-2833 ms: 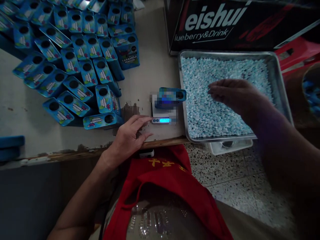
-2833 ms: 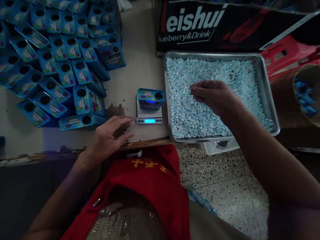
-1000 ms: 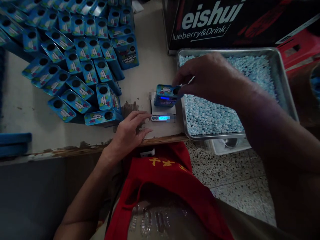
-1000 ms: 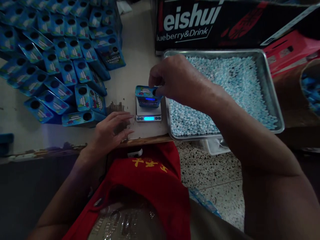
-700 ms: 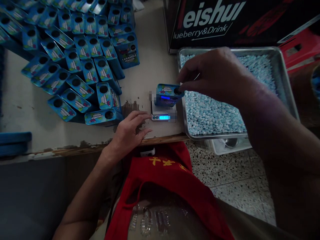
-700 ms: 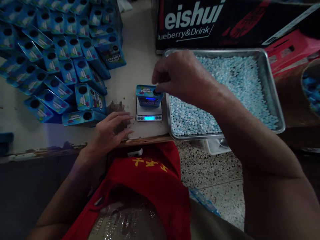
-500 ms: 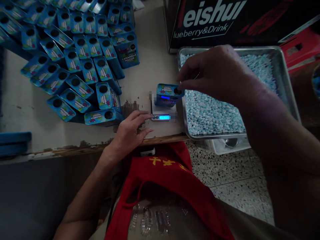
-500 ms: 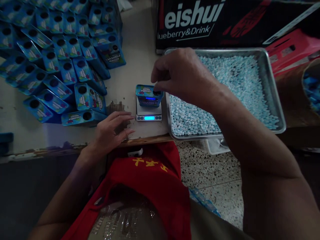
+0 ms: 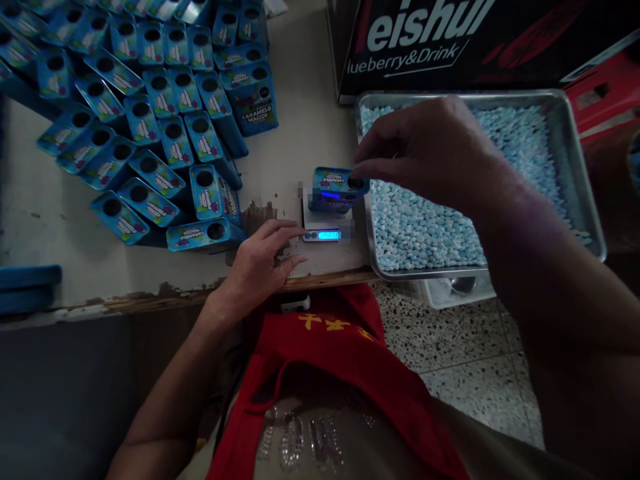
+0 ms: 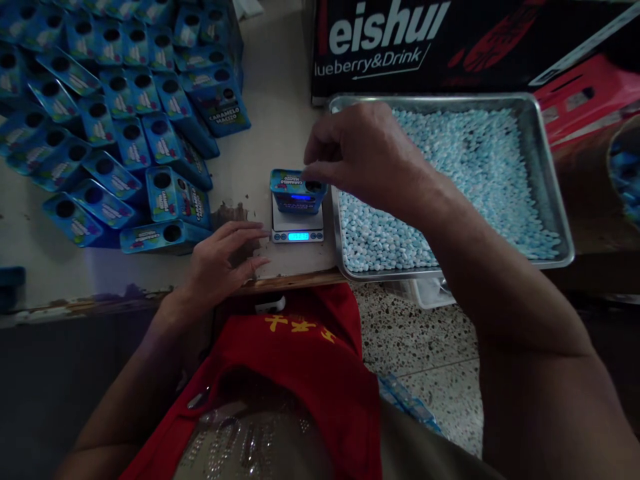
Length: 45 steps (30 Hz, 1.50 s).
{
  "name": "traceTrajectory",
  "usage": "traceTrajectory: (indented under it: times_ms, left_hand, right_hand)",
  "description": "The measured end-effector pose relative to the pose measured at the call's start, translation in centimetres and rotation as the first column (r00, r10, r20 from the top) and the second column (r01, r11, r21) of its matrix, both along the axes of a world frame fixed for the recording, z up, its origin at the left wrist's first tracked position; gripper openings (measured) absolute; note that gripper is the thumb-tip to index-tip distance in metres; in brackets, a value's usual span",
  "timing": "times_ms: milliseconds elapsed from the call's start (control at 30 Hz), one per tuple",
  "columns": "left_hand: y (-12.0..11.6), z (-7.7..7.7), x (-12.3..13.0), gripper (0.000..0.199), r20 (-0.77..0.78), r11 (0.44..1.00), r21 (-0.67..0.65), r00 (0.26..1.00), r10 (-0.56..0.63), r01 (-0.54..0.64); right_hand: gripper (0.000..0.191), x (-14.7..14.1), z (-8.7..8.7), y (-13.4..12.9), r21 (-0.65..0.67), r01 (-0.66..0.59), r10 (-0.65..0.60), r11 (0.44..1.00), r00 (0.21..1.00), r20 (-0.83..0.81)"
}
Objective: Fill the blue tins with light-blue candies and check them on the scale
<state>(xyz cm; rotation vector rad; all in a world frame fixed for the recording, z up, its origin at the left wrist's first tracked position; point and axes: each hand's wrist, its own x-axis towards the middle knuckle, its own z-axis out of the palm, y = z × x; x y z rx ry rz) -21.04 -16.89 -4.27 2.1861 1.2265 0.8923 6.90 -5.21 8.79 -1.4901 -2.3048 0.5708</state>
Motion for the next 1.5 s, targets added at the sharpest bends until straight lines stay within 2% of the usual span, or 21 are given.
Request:
traceTrajectory:
  times_ms: [67,133,200,267,333,400,500,633,733,900,967,1033,1167,1300,1400,1500]
  left_hand:
    - [0.0,0.1,-0.1,0.042,0.007,1.000,-0.003,1.000,0.004,-0.004]
    - [-0.1,0.2,-0.2,0.041,0.012,1.000,-0.008,1.000,0.020,-0.020]
    - [-0.1,0.2,-0.2,0.040,0.012,1.000,-0.020,1.000,0.024,-0.024]
    - [-0.1,0.2,-0.1,0.041,0.008,0.999,-0.035,1.000,0.009,-0.008]
    - [0.0,0.3,0.2,0.042,0.011,0.999,-0.040,1.000,-0.016,0.016]
    - [0.0,0.4,0.6,0.043,0.009,0.999,-0.040,0.999,-0.035,0.035]
    - [0.0,0.7,0.9,0.041,-0.027,0.998,-0.053,0.999,-0.044,0.042]
    - [-0.3,0.9,0.7,0.040,-0.077,0.999,-0.041,0.997,-0.013,0.010]
    - [-0.6,0.9,0.3,0.041,-0.093,0.999,-0.033,0.995,0.023,-0.026]
    - [-0.7,0.8,0.3,0.038,-0.081,1.000,-0.027,0.997,0.006,-0.008]
    - [-0.6,0.8,0.3,0.038,-0.066,1.000,-0.013,0.998,0.003,-0.004]
    - [-0.6,0.7,0.2,0.038,-0.051,1.000,-0.004,0.999,-0.004,0.004]
    - [-0.5,0.2,-0.1,0.039,-0.035,1.000,-0.008,0.999,-0.007,0.006]
    - [-0.4,0.0,-0.3,0.042,-0.009,0.999,0.040,1.000,0.013,-0.013]
    - [0.0,0.5,-0.2,0.041,-0.024,0.999,0.039,1.000,0.009,-0.008]
    - [0.5,1.1,0.0,0.039,-0.026,0.999,0.049,1.000,0.003,-0.002]
  right_hand:
    - [0.003,1.3,-0.4,-0.1,0.046,0.023,-0.025,0.999,0.999,0.038]
    - [0.006,3.0,-1.5,-0.4,0.028,0.050,-0.053,0.998,0.993,0.107]
    - [0.007,4.6,-3.4,-1.3,-0.076,0.060,-0.044,0.995,0.979,0.198]
    - [0.013,5.8,-6.1,-2.5,-0.159,0.061,-0.012,0.985,0.957,0.290]
    - [0.024,6.4,-8.9,-3.8,-0.125,0.062,-0.013,0.990,0.933,0.359]
    - [0.025,6.8,-11.2,-4.5,-0.038,0.075,-0.056,0.996,0.927,0.370]
    - [0.013,7.6,-12.7,-4.3,-0.008,0.132,-0.124,0.991,0.949,0.291]
    - [0.005,9.0,-11.1,-3.2,-0.063,0.256,-0.250,0.965,0.964,0.090]
    - [0.005,9.2,-9.7,-3.1,-0.167,0.306,-0.323,0.937,0.943,-0.080]
    - [0.011,8.5,-9.6,-2.4,-0.362,0.275,-0.384,0.891,0.881,-0.275]
    - [0.015,8.2,-9.5,-1.8,-0.389,0.238,-0.381,0.890,0.856,-0.350]
    - [0.016,7.6,-8.9,-1.2,-0.356,0.209,-0.347,0.911,0.855,-0.385]
    - [0.008,5.3,-5.7,-0.8,-0.192,0.146,-0.200,0.970,0.933,-0.299]
    - [0.012,2.2,-2.3,-0.9,-0.063,0.065,-0.073,0.996,0.988,-0.138]
    - [0.016,0.8,-1.2,-0.8,0.001,0.023,-0.023,1.000,0.999,-0.049]
    - [0.015,0.3,-1.3,-0.4,0.028,-0.001,0.001,1.000,1.000,0.014]
